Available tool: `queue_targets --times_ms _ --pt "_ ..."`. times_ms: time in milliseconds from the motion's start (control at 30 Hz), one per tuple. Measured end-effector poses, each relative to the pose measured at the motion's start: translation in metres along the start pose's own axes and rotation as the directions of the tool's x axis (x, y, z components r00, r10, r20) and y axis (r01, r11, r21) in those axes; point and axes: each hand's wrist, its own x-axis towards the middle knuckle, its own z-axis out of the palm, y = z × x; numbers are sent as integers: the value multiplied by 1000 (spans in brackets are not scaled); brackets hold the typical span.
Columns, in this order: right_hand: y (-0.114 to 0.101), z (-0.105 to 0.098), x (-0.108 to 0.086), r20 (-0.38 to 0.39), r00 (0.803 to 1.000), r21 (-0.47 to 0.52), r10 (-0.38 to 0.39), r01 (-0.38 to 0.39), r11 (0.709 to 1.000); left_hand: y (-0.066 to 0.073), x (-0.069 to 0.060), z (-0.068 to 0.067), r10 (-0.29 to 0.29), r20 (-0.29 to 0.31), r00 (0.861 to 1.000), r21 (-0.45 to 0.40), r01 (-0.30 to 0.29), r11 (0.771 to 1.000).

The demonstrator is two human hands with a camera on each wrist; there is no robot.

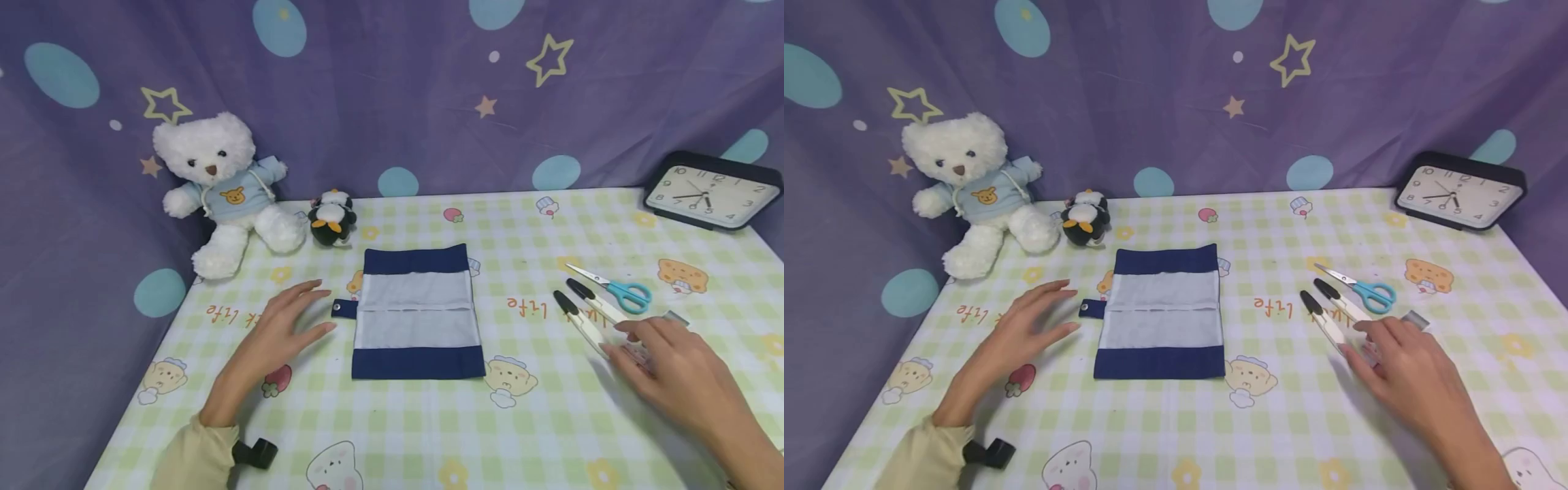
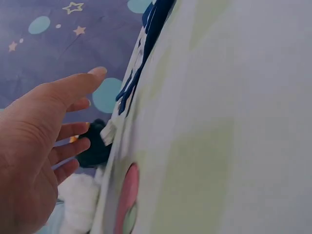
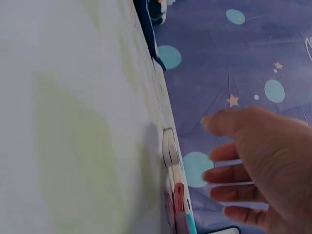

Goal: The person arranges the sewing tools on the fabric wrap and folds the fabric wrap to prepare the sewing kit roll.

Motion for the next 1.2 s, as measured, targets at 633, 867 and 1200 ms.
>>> queue_targets --times_ms 633,867,1200 --pt "-14 7 -7 207 942 -22 263 -264 964 6 32 33 -25 70 997 -248 42 968" --pt "-13 9 -7 226 935 -22 274 -277 961 4 35 36 -28 36 999 -253 36 967" --pt "-10 12 -7 215 945 -34 247 -245 969 -1 37 41 -28 13 1000 -288 31 957"
